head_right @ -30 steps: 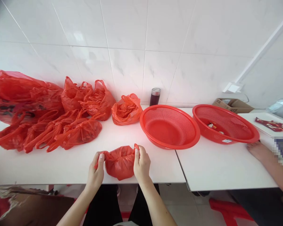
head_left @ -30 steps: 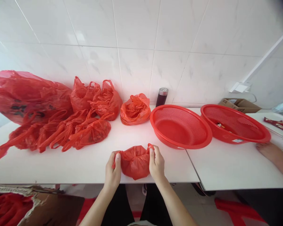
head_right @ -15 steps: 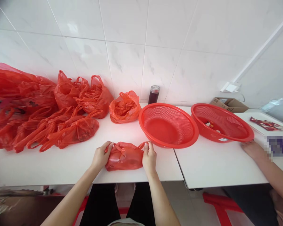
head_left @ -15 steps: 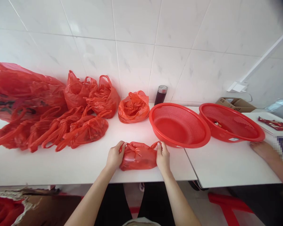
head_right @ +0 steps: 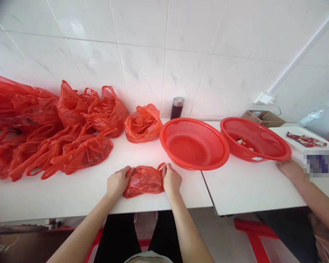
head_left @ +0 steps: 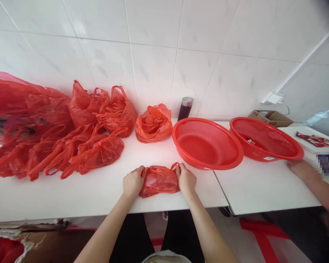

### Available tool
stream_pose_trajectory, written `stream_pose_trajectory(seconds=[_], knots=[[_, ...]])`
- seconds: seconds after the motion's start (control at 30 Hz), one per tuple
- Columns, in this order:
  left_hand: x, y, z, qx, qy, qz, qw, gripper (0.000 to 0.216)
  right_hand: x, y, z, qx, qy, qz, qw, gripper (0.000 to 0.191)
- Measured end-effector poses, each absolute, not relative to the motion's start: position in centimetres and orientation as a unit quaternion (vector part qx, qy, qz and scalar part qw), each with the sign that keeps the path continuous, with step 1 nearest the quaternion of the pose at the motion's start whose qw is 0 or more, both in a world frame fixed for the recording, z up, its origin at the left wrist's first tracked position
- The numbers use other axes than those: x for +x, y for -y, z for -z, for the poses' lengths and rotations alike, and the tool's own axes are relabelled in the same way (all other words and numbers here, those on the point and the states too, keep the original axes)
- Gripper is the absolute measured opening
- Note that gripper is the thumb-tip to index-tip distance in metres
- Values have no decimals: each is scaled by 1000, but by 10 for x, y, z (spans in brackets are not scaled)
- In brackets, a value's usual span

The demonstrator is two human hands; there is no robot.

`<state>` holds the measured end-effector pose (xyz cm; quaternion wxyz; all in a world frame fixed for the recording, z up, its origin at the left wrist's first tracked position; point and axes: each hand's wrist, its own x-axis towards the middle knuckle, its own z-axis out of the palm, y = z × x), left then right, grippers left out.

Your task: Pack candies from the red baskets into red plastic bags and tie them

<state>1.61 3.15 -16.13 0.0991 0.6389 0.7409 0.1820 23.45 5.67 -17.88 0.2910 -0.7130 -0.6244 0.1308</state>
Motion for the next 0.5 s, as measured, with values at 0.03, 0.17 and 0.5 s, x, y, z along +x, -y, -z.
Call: stream_pose_trajectory(seconds=[0.03,0.17,0.5], knots=[[16,-29,160,639,-738,-190,101,36,236,-55,178,-710,623,-134,298,30],[9,-5,144,636,-722,-242,128,40,247,-34,170,-684,621,-160,348,38],[-26,74,105,523,-671,-394,347,47,280,16,148,-567,494,-366,549,38]])
